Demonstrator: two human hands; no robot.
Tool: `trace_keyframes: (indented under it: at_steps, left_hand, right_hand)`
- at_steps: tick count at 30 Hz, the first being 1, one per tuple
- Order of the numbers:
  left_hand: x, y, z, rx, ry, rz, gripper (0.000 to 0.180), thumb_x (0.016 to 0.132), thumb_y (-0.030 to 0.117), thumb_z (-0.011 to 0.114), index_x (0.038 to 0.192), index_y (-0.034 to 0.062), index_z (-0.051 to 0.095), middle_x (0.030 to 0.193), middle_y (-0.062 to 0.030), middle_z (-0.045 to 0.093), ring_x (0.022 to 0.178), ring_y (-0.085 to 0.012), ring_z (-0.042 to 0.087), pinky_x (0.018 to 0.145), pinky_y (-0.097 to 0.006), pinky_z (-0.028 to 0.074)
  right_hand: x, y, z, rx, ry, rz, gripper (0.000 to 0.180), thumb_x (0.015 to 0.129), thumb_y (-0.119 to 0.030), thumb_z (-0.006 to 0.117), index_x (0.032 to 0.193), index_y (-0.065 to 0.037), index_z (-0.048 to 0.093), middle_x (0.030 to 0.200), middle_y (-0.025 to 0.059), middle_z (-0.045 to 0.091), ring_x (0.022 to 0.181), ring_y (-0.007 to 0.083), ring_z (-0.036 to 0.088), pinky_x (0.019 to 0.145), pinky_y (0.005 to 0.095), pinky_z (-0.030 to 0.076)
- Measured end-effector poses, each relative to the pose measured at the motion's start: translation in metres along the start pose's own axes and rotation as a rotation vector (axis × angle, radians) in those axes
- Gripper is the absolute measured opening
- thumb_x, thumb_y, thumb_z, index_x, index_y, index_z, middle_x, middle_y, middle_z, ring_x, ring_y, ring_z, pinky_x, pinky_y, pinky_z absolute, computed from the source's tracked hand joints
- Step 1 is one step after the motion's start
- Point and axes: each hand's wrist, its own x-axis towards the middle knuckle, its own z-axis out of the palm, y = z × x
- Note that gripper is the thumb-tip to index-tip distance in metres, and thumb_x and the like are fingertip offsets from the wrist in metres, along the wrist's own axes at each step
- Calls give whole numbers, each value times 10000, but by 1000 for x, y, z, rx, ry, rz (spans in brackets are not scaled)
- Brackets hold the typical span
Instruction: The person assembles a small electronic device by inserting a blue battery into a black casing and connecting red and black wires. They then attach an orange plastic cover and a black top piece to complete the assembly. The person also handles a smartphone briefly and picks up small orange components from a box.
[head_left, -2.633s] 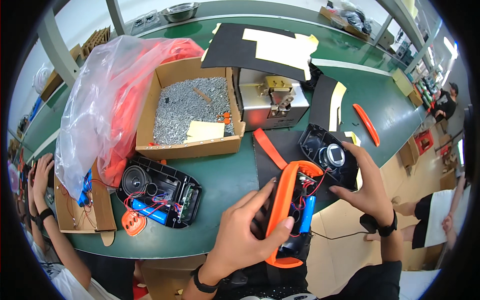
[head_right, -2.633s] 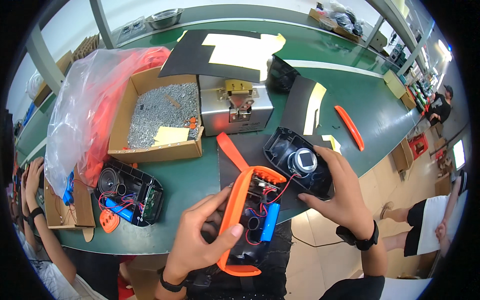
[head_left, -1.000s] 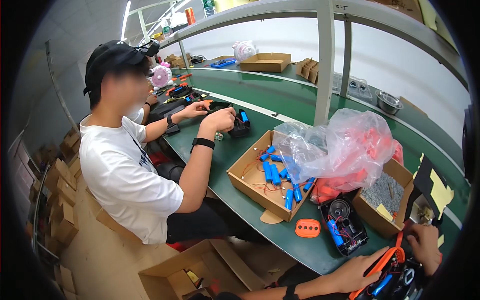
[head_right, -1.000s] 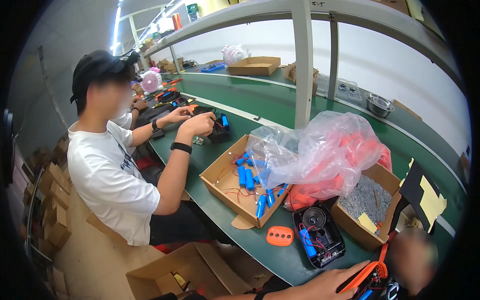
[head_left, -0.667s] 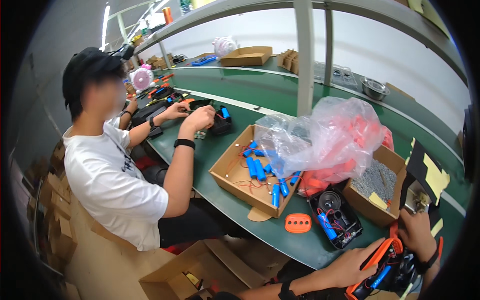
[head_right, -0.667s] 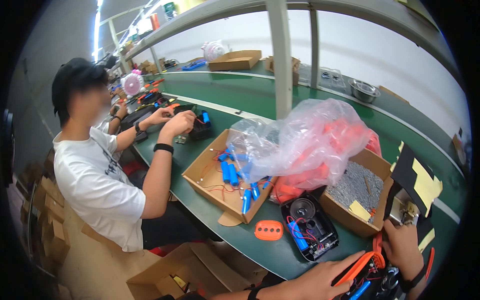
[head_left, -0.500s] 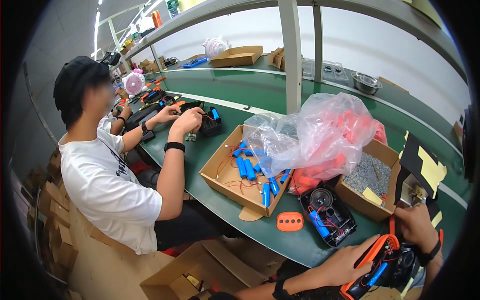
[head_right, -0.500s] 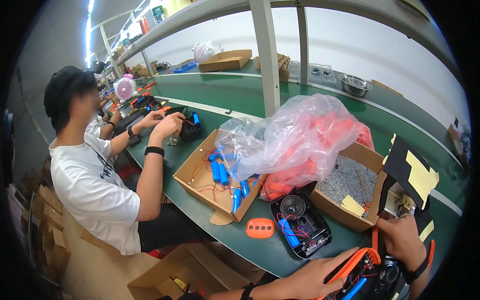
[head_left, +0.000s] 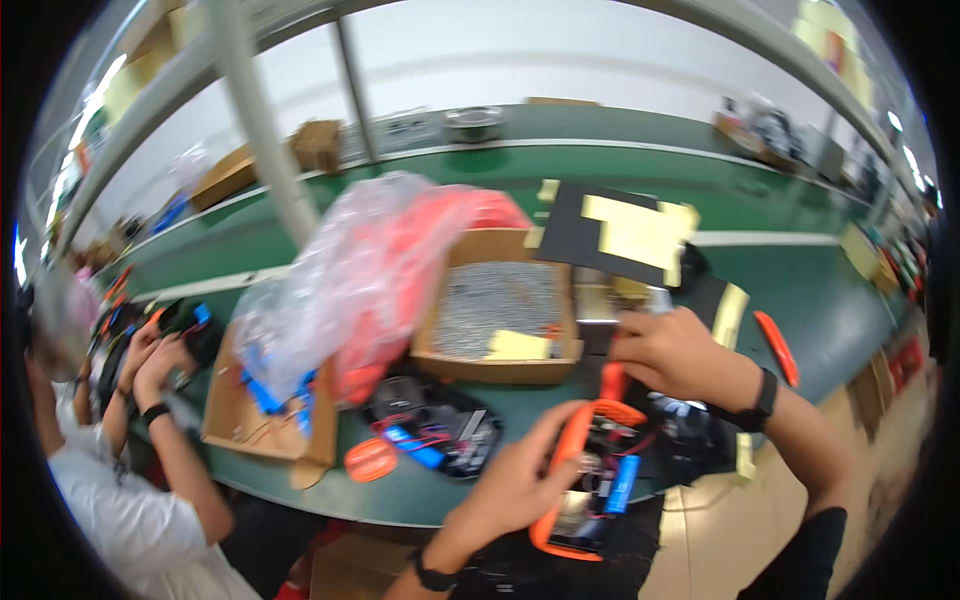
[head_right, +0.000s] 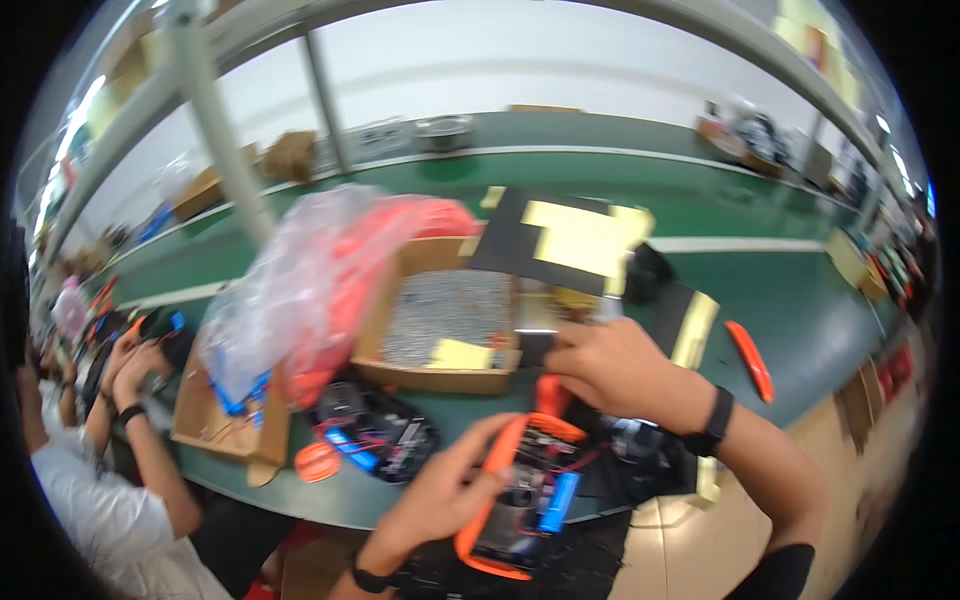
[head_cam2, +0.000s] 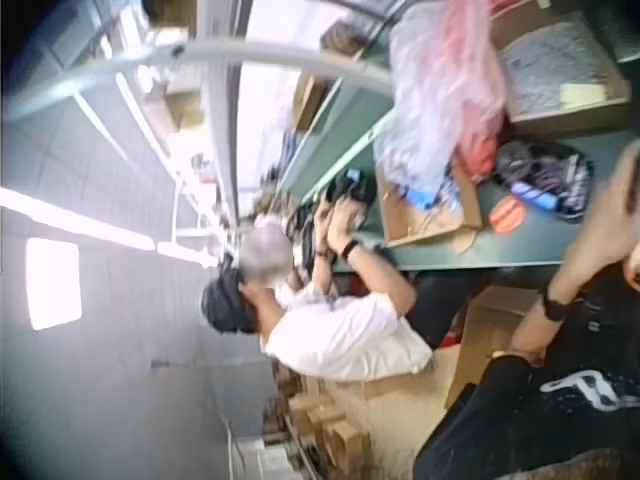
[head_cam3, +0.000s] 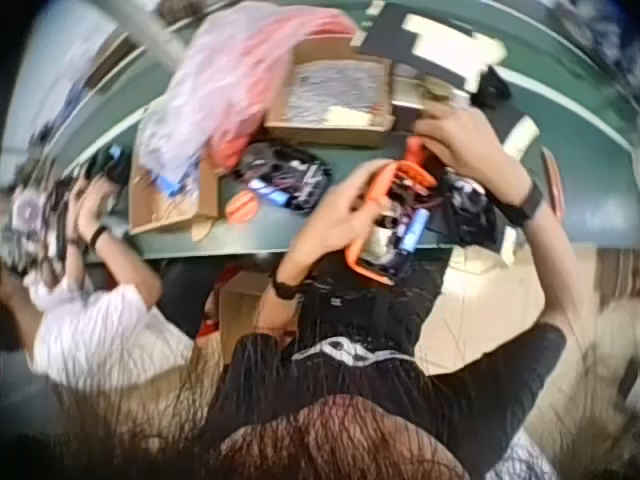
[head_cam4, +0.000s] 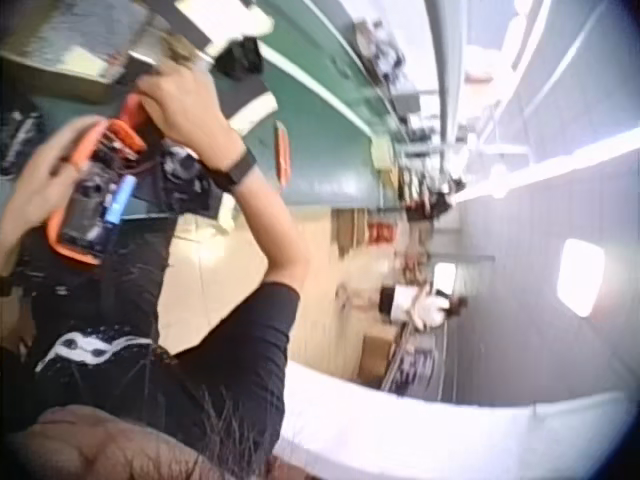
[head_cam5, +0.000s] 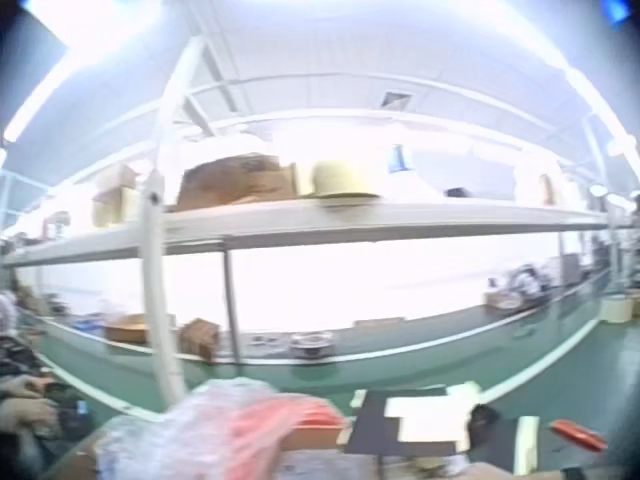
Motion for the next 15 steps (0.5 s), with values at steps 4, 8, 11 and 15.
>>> trace_keyframes:
  at_steps: [4,8,11,15]
  left_hand:
    - [15,16,3,-75,-78,-6,526,1024,105,560,1524,63,401,1184,-74,632,949,-103,585,881,-288,487]
    - [33,32,5,140,-187,38,514,1029,135,503,1527,46,412,1397,-95,525,1127,-135,525,1008,-299,426]
    - [38,39,0,152,-256,-16,514,1032,154,465,1526,24,413,1446,-121,512,1325,-169,463,1113,-312,364]
    - [53,40,-6,267,-308,24,456,1060,205,457,1491,56,455,1270,-153,597,1165,-201,574,1032,-311,417]
  right_hand:
    - [-30,-5,-20,12,270,19,110,826,-132,725,828,-30,685,1038,127,588,860,332,651,717,416,522]
    - [-57,3,-4,347,319,135,98,892,11,579,973,31,630,932,145,638,810,302,668,750,400,548]
    - [-54,-9,-3,1035,243,398,303,852,108,416,1068,23,610,887,127,675,666,198,671,618,344,532]
    - [-51,9,8,1205,283,250,318,782,105,376,922,40,654,850,114,678,653,135,613,622,295,489]
